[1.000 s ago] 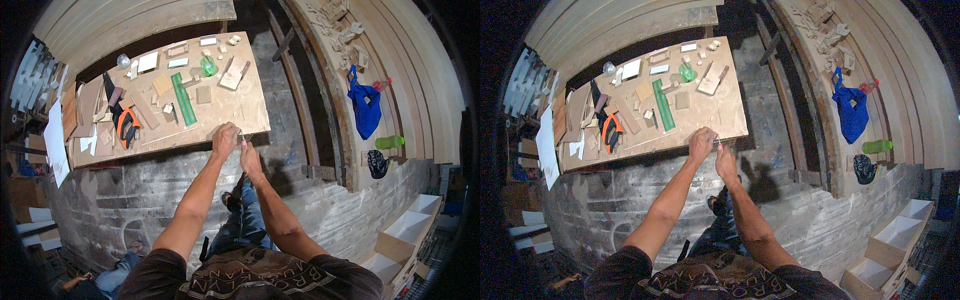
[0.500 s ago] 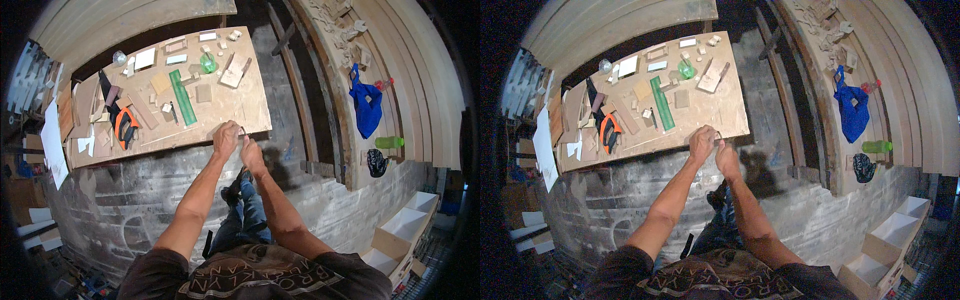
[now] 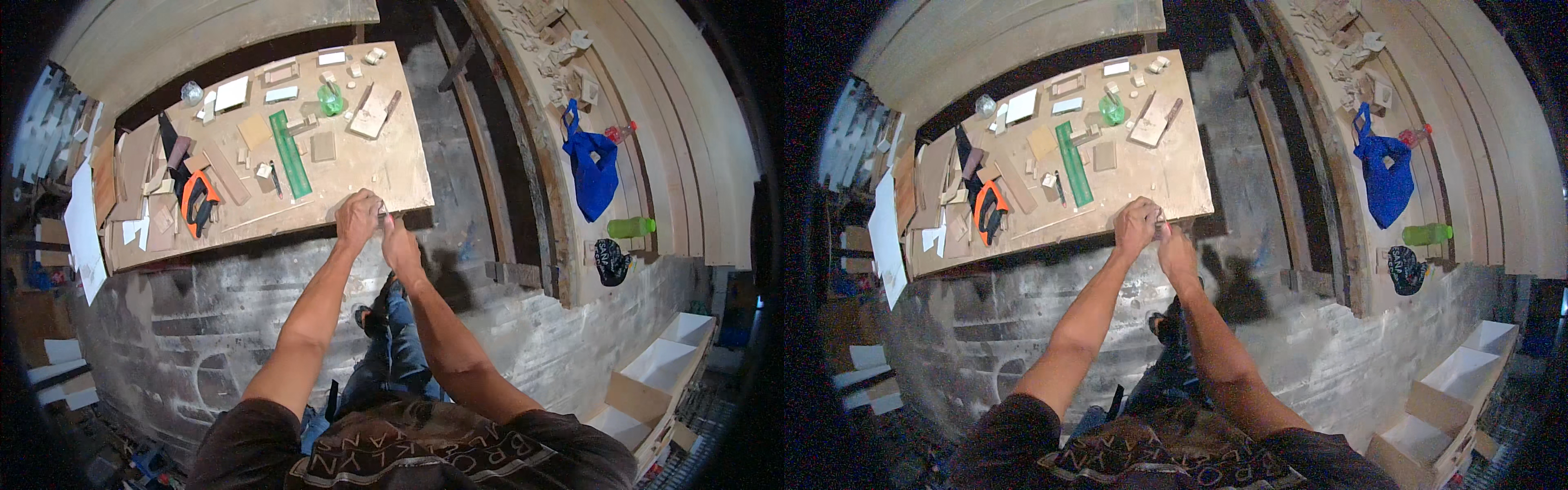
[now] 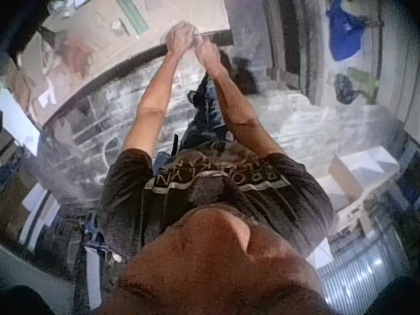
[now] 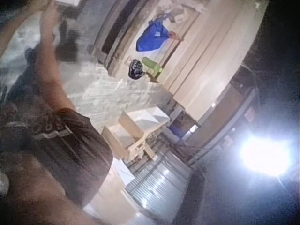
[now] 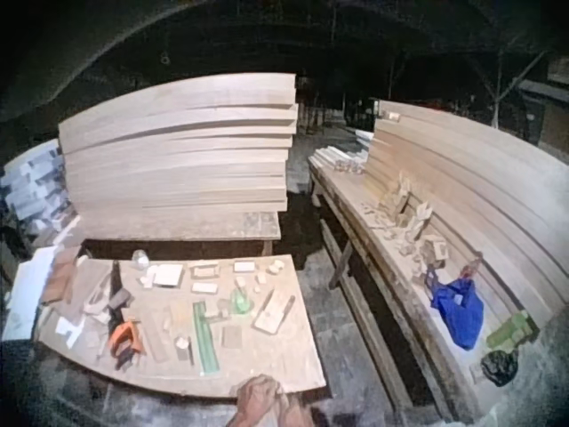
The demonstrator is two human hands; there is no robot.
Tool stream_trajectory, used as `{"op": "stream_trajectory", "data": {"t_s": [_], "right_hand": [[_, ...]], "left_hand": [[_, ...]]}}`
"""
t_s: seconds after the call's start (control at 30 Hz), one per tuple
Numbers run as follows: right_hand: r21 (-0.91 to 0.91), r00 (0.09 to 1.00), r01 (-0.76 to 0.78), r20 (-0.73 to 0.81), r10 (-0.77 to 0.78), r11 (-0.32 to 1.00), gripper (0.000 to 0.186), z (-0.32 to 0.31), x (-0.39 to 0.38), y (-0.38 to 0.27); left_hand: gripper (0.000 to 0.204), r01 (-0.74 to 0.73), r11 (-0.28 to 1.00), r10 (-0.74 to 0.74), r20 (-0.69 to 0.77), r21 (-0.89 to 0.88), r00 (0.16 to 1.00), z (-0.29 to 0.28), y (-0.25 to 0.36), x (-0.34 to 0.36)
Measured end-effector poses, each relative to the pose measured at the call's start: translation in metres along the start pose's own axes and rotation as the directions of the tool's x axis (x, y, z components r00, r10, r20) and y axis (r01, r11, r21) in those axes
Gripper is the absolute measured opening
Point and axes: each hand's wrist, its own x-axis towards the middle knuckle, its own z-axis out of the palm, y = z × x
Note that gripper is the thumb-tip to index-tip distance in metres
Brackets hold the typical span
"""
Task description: The person trims small wooden pieces with a utility knife, uses a ruler to measure a wooden stick, and glues the pieces together on a workbench.
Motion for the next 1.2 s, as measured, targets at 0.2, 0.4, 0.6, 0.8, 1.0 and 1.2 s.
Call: {"op": "stream_trajectory", "data": {"t_s": [0.2,0.4,0.6,0.8,1.0,1.2], "right_hand": [[0.271,0.993,0.067,0.075,-0.09,0.96,0.054,0.006,0.015,0.041],[0.146,1.0,0.008,0.028,-0.012,0.989,0.057,0.01,0.001,0.035],[0.312,0.998,0.06,0.009,-0.066,0.948,0.06,0.008,-0.003,0.038],[0.239,0.996,0.08,0.005,-0.084,0.968,0.06,0.011,0.013,0.047],[0.204,0.995,0.097,-0.021,-0.094,0.974,0.06,0.021,0.013,0.041],[0.191,0.991,0.114,-0.095,-0.097,0.975,0.057,0.022,0.006,0.033]], "left_hand": [[0.009,-0.012,1.0,0.012,-0.002,0.013,1.0,0.0,0.011,0.001],[0.01,0.053,0.999,-0.053,-0.002,0.01,0.999,0.003,0.012,-0.003],[0.008,0.206,0.978,-0.207,0.035,0.012,0.978,0.005,0.007,0.001],[0.01,0.319,0.948,-0.318,0.071,-0.003,0.946,0.003,0.02,0.007],[0.009,0.297,0.955,-0.297,0.066,0.006,0.953,0.003,0.013,0.006],[0.007,0.244,0.97,-0.242,0.094,-0.017,0.966,0.002,0.011,0.005]]}}
